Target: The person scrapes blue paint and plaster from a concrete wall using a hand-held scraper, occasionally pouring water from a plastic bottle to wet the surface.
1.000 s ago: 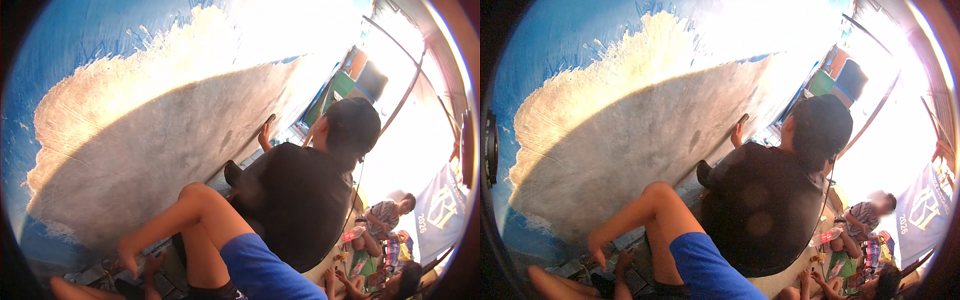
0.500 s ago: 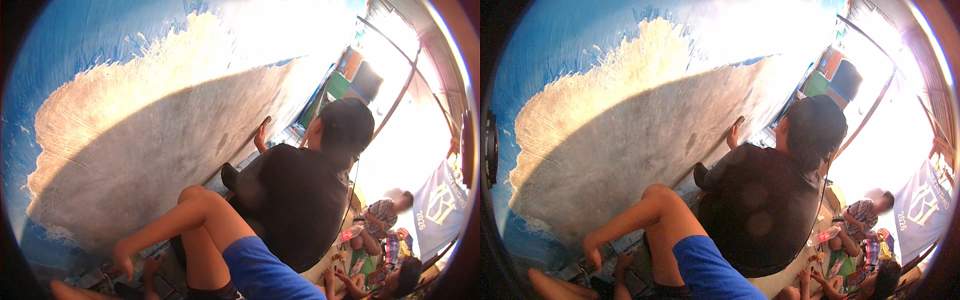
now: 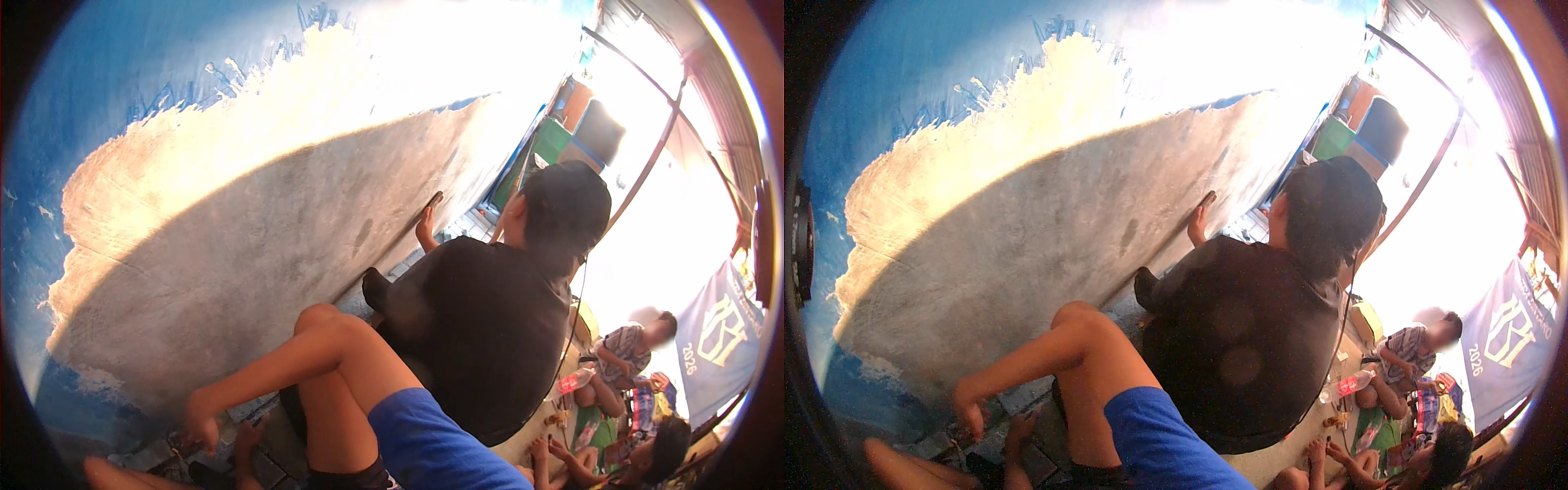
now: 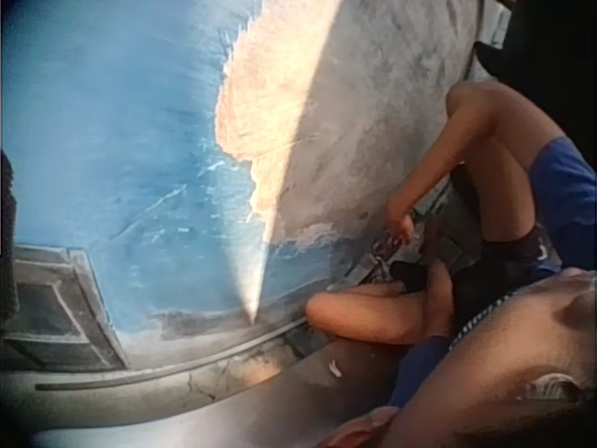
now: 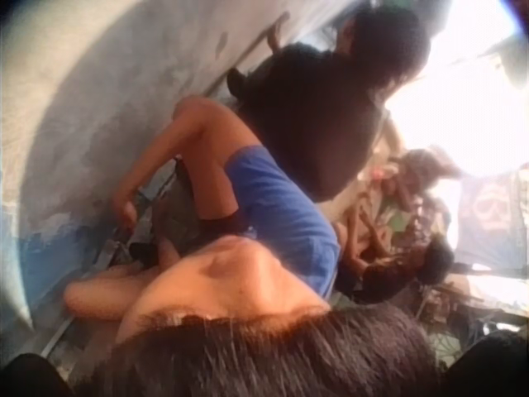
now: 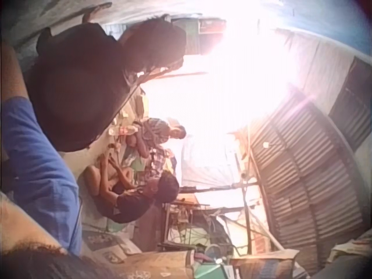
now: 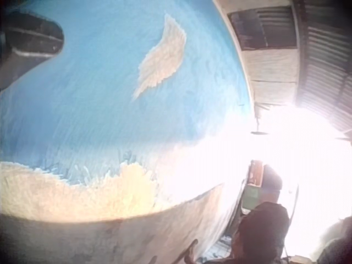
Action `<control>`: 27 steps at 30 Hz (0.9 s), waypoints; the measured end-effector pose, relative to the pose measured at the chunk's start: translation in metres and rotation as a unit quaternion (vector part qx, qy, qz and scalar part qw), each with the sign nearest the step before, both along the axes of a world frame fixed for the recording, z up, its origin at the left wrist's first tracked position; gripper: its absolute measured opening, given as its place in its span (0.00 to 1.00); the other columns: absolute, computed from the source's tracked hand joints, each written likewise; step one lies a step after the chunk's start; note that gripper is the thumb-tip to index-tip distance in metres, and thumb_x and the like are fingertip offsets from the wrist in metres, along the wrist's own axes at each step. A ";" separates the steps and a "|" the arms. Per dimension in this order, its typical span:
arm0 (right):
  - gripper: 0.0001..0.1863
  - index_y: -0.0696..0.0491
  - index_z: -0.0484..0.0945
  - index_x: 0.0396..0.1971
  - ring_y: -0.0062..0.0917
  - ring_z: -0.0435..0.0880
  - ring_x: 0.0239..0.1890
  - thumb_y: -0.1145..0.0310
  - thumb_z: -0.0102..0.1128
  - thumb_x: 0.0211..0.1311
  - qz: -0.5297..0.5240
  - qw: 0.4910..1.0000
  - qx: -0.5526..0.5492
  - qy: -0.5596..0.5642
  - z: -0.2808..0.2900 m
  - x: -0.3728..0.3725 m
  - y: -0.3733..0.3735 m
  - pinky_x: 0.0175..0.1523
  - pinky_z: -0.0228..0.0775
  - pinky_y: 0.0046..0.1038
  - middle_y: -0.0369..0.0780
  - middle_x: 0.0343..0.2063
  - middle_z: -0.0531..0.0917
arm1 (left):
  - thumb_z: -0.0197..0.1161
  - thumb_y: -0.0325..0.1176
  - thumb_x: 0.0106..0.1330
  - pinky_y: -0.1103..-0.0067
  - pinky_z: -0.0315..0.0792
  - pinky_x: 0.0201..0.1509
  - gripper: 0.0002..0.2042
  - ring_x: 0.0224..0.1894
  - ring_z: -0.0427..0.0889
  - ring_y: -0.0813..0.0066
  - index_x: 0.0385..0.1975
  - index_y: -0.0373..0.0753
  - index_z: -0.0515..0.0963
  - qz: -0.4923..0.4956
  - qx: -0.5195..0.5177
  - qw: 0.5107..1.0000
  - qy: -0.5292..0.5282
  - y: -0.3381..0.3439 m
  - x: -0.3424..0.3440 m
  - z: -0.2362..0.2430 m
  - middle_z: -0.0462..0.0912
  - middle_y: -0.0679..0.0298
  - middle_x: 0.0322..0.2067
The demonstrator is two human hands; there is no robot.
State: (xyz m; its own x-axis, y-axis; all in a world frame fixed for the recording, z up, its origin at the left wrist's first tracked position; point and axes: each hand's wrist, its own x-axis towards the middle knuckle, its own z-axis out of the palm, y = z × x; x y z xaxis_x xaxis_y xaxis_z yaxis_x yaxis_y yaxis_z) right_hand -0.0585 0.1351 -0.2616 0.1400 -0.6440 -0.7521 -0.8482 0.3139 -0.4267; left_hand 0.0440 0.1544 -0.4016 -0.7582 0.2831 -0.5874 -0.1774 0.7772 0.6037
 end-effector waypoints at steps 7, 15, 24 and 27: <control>0.43 0.49 0.47 0.71 0.42 0.54 0.69 0.36 0.38 0.63 -0.003 0.997 -0.079 0.012 -0.007 0.005 0.021 0.71 0.50 0.40 0.42 0.71 0.45 | 0.53 0.65 0.59 0.62 0.66 0.58 0.41 0.55 0.74 0.43 0.44 0.21 0.76 -0.013 -0.003 1.000 0.004 0.002 0.000 -0.010 0.75 0.32 0.47; 0.40 0.49 0.53 0.69 0.31 0.64 0.66 0.37 0.37 0.64 -0.031 0.997 0.070 0.025 0.030 0.013 0.022 0.69 0.56 0.35 0.35 0.72 0.42 | 0.53 0.65 0.59 0.62 0.66 0.58 0.41 0.56 0.73 0.43 0.44 0.21 0.75 -0.007 -0.008 1.000 0.009 -0.003 -0.007 -0.021 0.75 0.32 0.47; 0.42 0.50 0.53 0.69 0.32 0.63 0.66 0.35 0.36 0.63 -0.005 0.998 0.065 0.021 -0.015 0.005 0.019 0.69 0.58 0.33 0.38 0.72 0.42 | 0.52 0.65 0.60 0.62 0.64 0.61 0.42 0.57 0.72 0.41 0.45 0.18 0.74 -0.025 -0.008 1.000 -0.007 0.008 -0.002 0.009 0.73 0.30 0.49; 0.43 0.50 0.52 0.69 0.33 0.64 0.66 0.35 0.37 0.63 0.000 0.996 0.085 0.031 -0.002 0.005 0.007 0.66 0.62 0.34 0.37 0.72 0.39 | 0.55 0.68 0.55 0.61 0.68 0.56 0.43 0.52 0.76 0.44 0.40 0.20 0.77 0.014 -0.010 0.999 0.031 -0.005 -0.006 -0.008 0.77 0.33 0.43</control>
State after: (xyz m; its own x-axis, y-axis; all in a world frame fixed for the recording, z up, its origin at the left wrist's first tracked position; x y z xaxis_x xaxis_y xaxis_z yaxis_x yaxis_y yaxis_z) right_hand -0.0540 0.1420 -0.2634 0.0899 -0.5068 -0.8574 -0.8709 0.3776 -0.3145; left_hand 0.0376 0.1496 -0.4096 -0.8007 0.2511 -0.5440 -0.1611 0.7842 0.5992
